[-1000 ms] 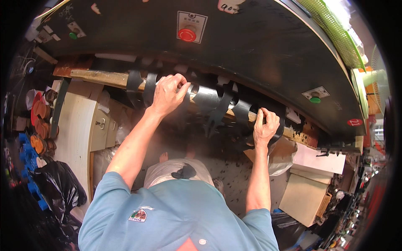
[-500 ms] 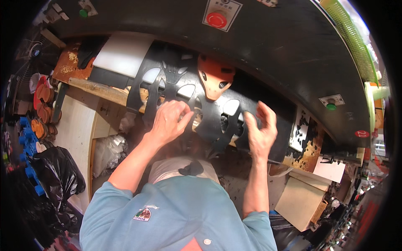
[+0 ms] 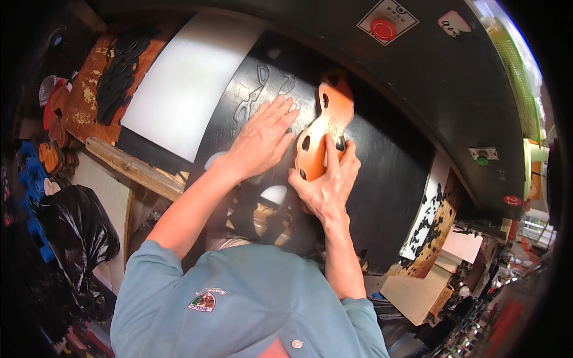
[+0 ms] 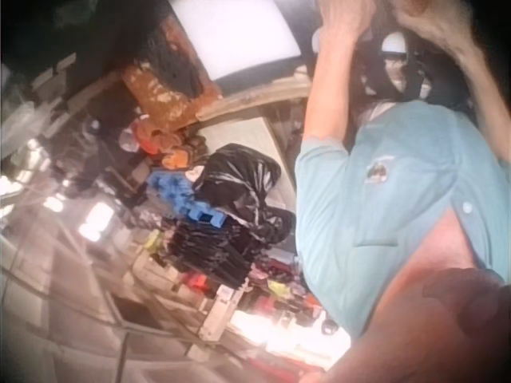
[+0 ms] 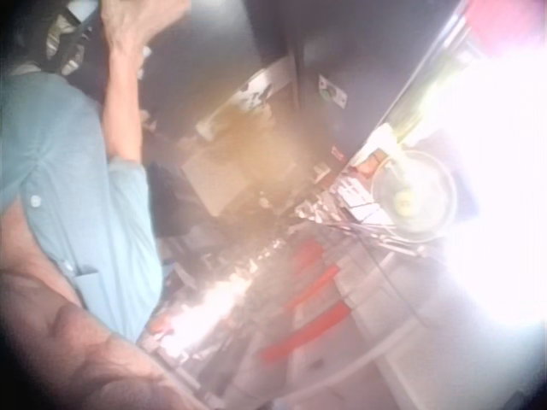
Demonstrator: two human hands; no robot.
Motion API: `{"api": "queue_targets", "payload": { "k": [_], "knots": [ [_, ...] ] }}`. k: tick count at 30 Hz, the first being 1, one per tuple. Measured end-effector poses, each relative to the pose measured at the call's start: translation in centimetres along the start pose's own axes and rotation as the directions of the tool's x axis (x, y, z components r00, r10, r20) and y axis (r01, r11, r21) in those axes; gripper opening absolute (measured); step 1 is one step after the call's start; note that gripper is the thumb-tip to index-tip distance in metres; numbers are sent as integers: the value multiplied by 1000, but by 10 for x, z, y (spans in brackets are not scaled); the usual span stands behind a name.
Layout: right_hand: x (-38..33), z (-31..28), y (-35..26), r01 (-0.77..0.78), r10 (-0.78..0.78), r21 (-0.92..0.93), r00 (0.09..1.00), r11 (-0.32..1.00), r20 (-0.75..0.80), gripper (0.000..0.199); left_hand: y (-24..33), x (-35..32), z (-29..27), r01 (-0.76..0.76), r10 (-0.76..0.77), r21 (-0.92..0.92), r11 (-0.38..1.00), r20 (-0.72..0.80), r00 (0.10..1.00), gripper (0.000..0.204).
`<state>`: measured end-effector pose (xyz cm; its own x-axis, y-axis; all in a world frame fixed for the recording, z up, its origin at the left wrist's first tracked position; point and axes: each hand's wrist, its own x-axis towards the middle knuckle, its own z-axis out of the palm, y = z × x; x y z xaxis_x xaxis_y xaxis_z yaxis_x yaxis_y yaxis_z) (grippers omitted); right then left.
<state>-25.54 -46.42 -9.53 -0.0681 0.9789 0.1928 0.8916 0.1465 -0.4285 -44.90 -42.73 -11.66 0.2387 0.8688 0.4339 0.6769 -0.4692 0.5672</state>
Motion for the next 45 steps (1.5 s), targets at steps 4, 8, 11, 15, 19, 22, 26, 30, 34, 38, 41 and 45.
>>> {"api": "queue_targets", "payload": {
  "k": [4,8,11,15,19,22,26,30,34,38,41,45],
  "knots": [
    [19,-27,16,-62,38,305,996,950,85,102,-31,7,16,-4,-1,45,999,101,995,61],
    [31,-59,34,-419,230,861,903,287,363,112,-35,4,8,-8,0,47,999,162,987,55],
    [31,-62,45,-395,196,893,913,217,357,107,-11,13,3,141,-133,-41,989,166,977,51],
    [26,-58,54,-406,198,890,908,205,369,111,48,26,14,384,-218,-531,756,349,912,57],
    [28,-58,58,-401,198,899,909,174,367,111,65,31,25,408,-194,-583,702,395,898,50],
    [30,-58,60,-396,195,911,908,115,370,110,61,28,28,407,-226,-573,711,363,904,26],
    [28,-55,70,-384,189,922,910,48,369,110,48,18,22,364,-281,-399,842,252,926,11],
    [22,-47,86,-296,210,934,918,-201,336,96,28,0,14,239,-224,-105,965,135,965,9],
    [15,-47,104,-222,83,829,949,-513,305,93,16,-13,27,155,-153,-22,988,59,986,14],
    [-4,-73,114,-190,212,974,954,-122,212,95,15,-15,29,164,-166,-114,980,-5,986,57],
    [-22,-96,117,-228,330,913,937,338,112,101,17,-11,27,110,-109,-90,990,19,994,74],
    [-38,-89,113,-238,274,332,959,913,-67,99,15,-9,32,28,-67,187,982,203,977,73]
  ]
}}
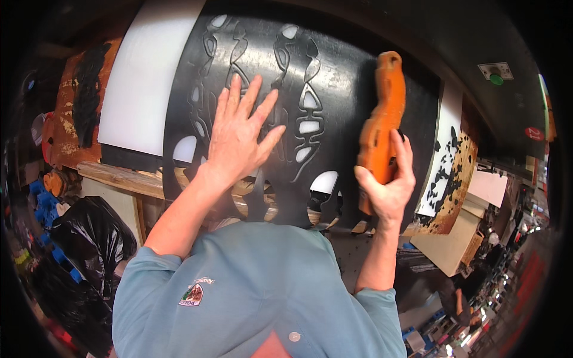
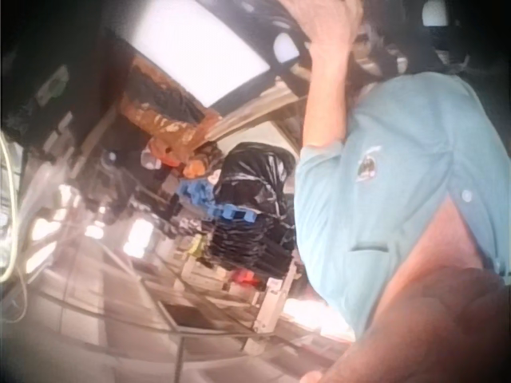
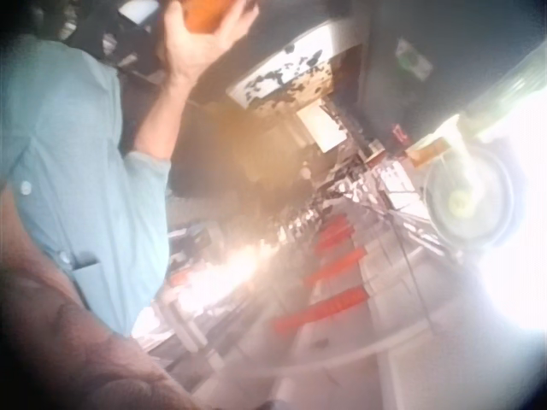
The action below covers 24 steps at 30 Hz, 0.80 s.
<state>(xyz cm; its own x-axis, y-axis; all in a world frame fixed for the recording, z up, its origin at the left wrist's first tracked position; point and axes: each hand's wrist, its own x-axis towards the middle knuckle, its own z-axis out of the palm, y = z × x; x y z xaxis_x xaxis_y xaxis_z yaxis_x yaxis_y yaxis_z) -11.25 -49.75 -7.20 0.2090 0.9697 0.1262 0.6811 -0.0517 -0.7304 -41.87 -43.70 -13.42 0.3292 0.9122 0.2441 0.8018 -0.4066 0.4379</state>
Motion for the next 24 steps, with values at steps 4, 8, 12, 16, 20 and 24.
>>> {"api": "queue_targets", "payload": {
  "k": [4,8,12,16,20,24],
  "knots": [
    [0,30,1,157,-146,-302,988,940,59,90,-16,4,8,-17,16,-1,1000,-72,997,64],
    [26,51,-2,235,-240,-347,970,908,31,87,-47,28,6,-77,84,52,996,-136,987,62],
    [56,74,-6,273,-286,-335,958,902,10,86,-63,57,0,-14,30,99,995,-166,986,60],
    [66,79,-9,292,-302,-330,953,898,20,83,-38,59,15,-175,160,-52,983,-221,962,58],
    [64,70,-11,320,-301,-337,947,886,110,88,-19,55,24,-160,157,-33,986,-91,983,62],
    [65,64,-11,417,-396,-294,909,860,130,88,-17,56,15,-137,134,-47,989,-71,988,63]
  ]
}}
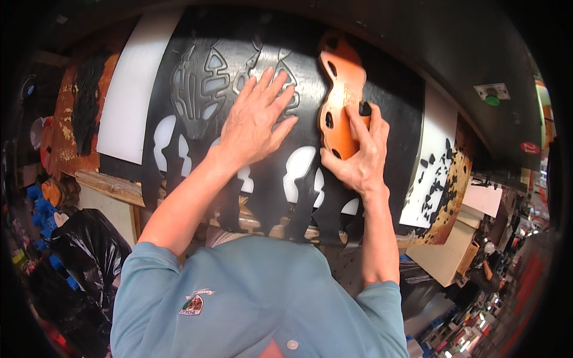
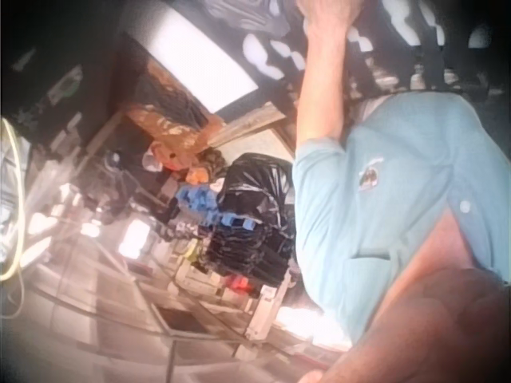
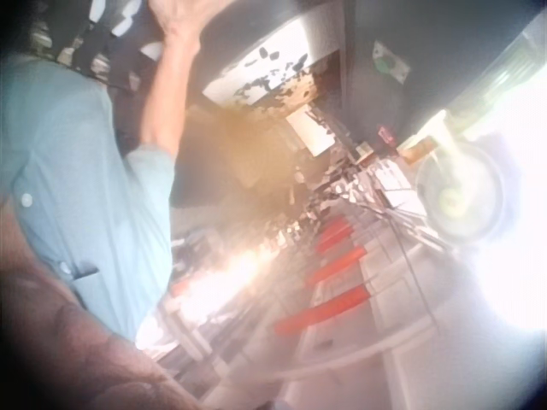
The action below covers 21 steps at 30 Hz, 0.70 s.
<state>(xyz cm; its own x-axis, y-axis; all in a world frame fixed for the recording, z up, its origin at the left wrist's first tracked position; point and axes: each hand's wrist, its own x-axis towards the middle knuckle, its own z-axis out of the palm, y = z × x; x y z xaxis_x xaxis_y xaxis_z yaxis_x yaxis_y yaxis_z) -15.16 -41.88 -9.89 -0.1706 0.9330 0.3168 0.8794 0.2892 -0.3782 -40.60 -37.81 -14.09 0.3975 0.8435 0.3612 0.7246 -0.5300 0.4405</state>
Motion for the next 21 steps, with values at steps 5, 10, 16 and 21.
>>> {"api": "queue_targets", "payload": {
  "k": [5,10,16,21],
  "knots": [
    [2,-2,4,51,-52,36,998,998,34,89,2,2,-3,8,-7,-23,1000,22,1000,63],
    [4,-2,4,44,-47,64,998,997,45,91,0,2,-1,-1,1,-24,1000,6,1000,62],
    [2,-12,11,-11,1,196,999,981,54,102,-3,-1,1,-17,13,-57,998,-55,998,59],
    [-43,-15,12,-104,106,251,994,962,7,120,-9,-4,-2,-6,-61,-350,937,-179,982,38]
  ]
}}
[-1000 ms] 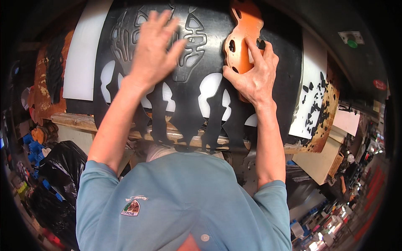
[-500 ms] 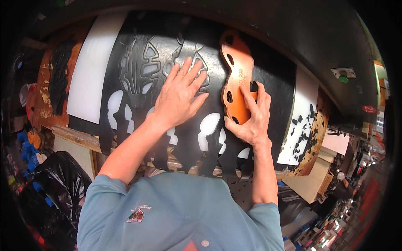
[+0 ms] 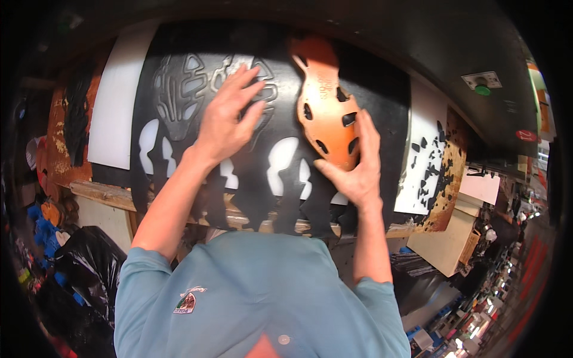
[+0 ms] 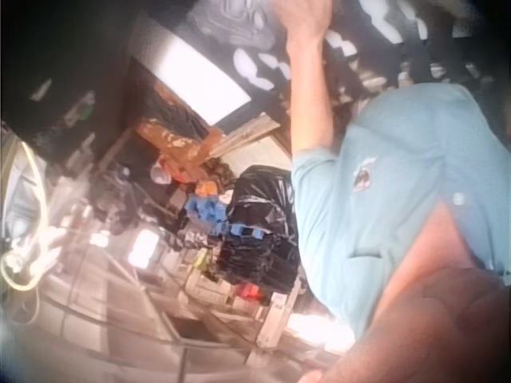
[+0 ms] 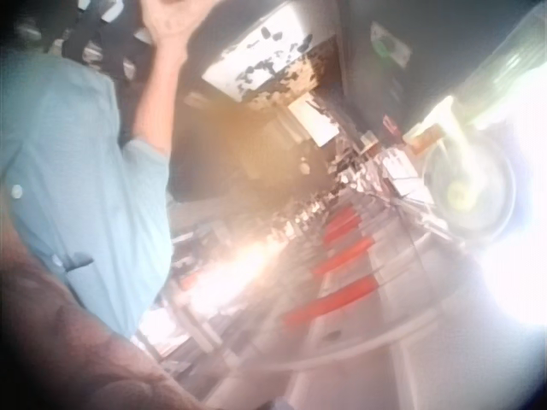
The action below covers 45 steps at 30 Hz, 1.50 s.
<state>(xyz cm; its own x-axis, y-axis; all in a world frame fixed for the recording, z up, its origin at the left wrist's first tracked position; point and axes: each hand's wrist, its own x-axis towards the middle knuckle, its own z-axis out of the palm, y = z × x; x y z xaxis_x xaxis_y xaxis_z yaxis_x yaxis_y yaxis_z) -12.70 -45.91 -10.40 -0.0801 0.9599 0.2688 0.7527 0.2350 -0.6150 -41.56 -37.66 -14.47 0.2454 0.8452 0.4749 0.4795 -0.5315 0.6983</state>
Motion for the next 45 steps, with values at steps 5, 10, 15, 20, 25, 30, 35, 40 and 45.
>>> {"api": "queue_targets", "payload": {
  "k": [5,10,15,20,25,30,35,40,45],
  "knots": [
    [-25,25,17,143,-163,-143,977,979,-140,102,39,-36,-27,32,-34,-86,996,-17,999,18],
    [-16,37,12,183,-217,-170,952,968,-215,96,108,-126,-20,123,-86,-269,955,145,986,7],
    [-15,17,11,233,-235,-33,961,972,-146,91,105,-156,30,-203,196,125,971,62,979,27],
    [-34,-82,37,104,6,150,803,983,-596,12,99,-156,34,-204,206,222,953,13,978,26],
    [-20,-190,63,92,-79,-19,708,996,-702,21,124,-135,47,-209,242,261,943,-102,965,26],
    [-80,-196,77,56,58,147,739,988,-671,19,150,-104,53,-160,210,296,942,-145,967,19],
    [-134,-118,79,0,-144,-270,847,963,-513,7,167,-102,57,-85,129,302,950,-128,983,18],
    [-133,-93,85,102,-265,-309,793,945,-548,10,165,-104,54,-64,107,321,945,-120,987,19],
    [-133,-96,83,110,-282,-328,793,938,-539,13,160,-104,54,-49,94,300,953,-137,986,20]
  ]
}}
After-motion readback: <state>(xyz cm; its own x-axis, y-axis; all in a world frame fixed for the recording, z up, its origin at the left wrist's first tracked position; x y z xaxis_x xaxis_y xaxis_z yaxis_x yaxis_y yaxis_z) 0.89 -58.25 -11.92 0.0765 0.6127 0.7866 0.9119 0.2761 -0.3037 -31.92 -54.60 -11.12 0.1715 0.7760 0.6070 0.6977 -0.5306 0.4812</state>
